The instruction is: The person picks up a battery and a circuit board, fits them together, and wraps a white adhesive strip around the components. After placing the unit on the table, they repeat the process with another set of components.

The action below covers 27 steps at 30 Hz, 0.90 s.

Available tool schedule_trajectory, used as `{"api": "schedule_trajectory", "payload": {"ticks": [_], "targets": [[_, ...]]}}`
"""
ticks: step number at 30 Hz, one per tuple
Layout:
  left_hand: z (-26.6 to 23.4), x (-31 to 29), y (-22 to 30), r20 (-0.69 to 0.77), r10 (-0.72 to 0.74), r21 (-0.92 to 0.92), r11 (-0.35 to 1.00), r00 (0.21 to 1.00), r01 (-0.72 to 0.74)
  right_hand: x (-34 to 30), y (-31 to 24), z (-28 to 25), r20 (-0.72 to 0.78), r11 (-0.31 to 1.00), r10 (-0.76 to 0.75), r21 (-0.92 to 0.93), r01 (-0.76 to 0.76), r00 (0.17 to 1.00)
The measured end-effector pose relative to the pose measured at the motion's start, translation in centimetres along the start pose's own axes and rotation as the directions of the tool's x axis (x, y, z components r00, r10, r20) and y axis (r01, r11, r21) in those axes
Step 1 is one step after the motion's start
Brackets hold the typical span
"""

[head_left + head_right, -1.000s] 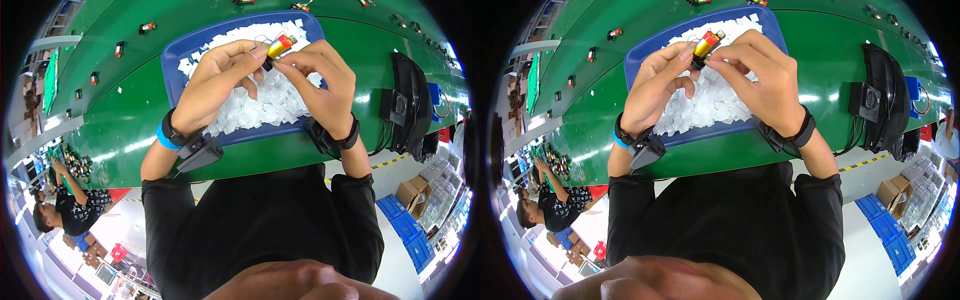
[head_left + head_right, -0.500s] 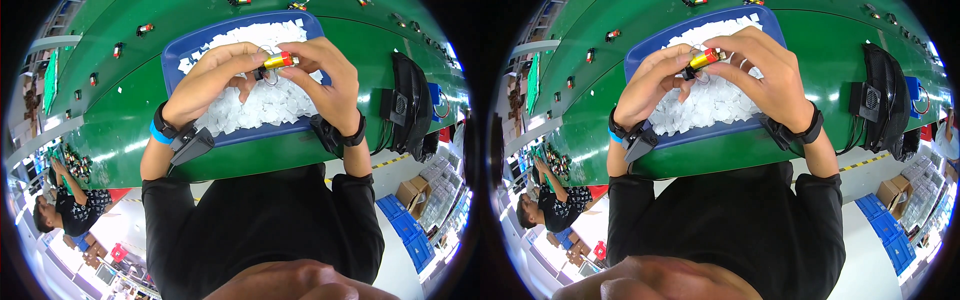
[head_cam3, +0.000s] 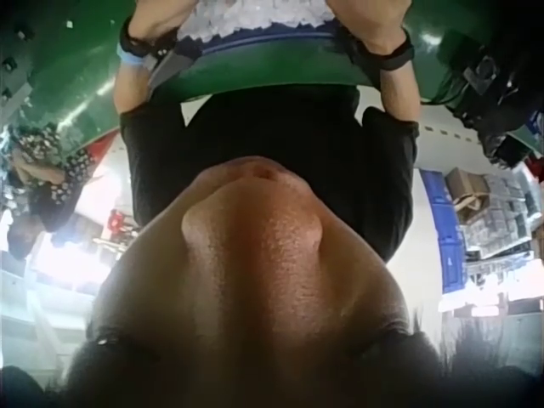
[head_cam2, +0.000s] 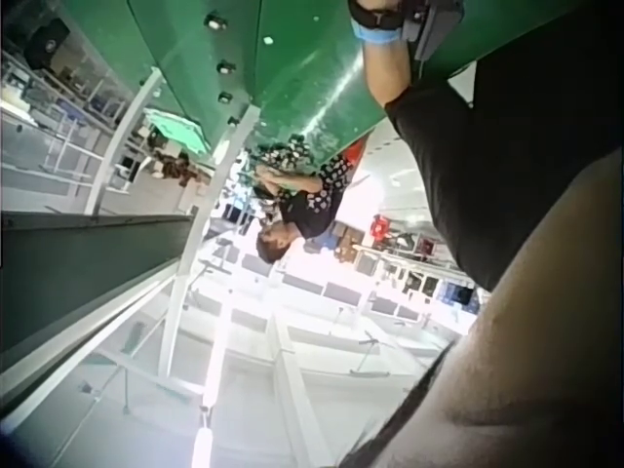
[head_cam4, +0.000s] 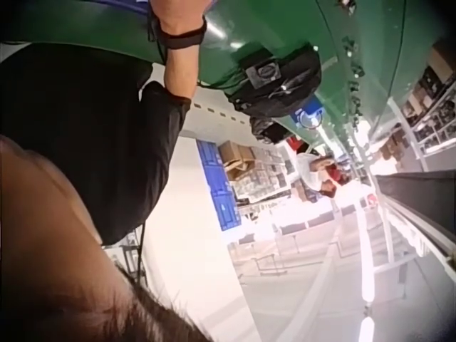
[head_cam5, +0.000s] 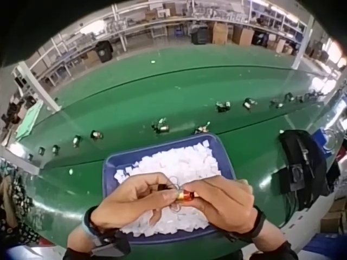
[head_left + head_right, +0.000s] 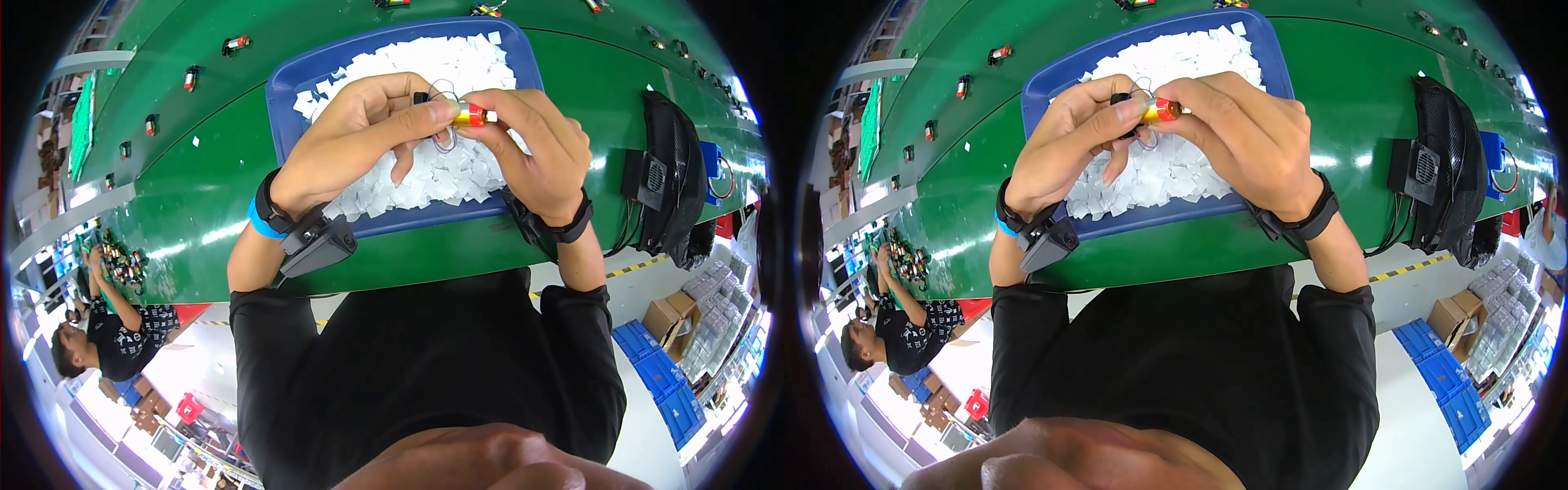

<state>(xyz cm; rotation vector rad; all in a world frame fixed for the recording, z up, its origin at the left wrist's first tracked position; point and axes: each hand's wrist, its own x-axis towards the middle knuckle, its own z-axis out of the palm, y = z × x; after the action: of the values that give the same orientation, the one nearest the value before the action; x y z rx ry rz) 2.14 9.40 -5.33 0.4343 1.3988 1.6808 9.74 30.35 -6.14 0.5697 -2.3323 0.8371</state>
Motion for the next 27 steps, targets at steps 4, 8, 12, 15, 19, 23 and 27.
{"api": "schedule_trajectory", "payload": {"ticks": [4, 8, 12, 15, 19, 23, 27], "targets": [[-0.2, 0.0, 0.0, 0.023, 0.017, -0.021, 1.0, 1.0, -0.017, 0.0, 0.1, 0.2, -0.025, 0.998, -0.058, -0.017, 0.058, 0.998], [-2.7, 1.5, 2.0, 0.011, 0.098, 0.27, 0.958, 0.995, -0.098, 0.0, 0.1, 0.3, -0.035, 0.996, 0.033, 0.083, -0.03, 0.999], [-13.1, 5.3, 2.7, -0.188, 0.189, 0.731, 0.682, 0.964, 0.009, 0.6, -0.8, 0.3, 0.057, 0.946, 0.204, 0.246, -0.212, 0.977], [-20.4, 9.6, 1.6, -0.294, -0.051, 0.85, 0.442, 0.954, 0.286, 0.2, -0.8, 0.1, 0.089, 0.946, 0.21, 0.233, -0.225, 0.974], [-24.0, 13.3, -2.0, -0.093, 0.514, 0.956, -0.194, 0.853, 0.221, 0.1, -0.4, -0.1, 0.104, 0.936, 0.256, 0.221, -0.273, 0.961], [-19.2, 15.1, -0.6, -0.071, 0.399, 0.982, -0.135, 0.914, 0.135, 0.0, -0.4, 0.0, 0.125, 0.956, 0.224, 0.163, -0.243, 0.967], [-17.7, 15.0, -1.4, -0.039, 0.332, 0.961, 0.271, 0.942, -0.056, 0.2, -0.5, -0.2, 0.141, 0.953, 0.219, 0.18, -0.243, 0.965]]}}
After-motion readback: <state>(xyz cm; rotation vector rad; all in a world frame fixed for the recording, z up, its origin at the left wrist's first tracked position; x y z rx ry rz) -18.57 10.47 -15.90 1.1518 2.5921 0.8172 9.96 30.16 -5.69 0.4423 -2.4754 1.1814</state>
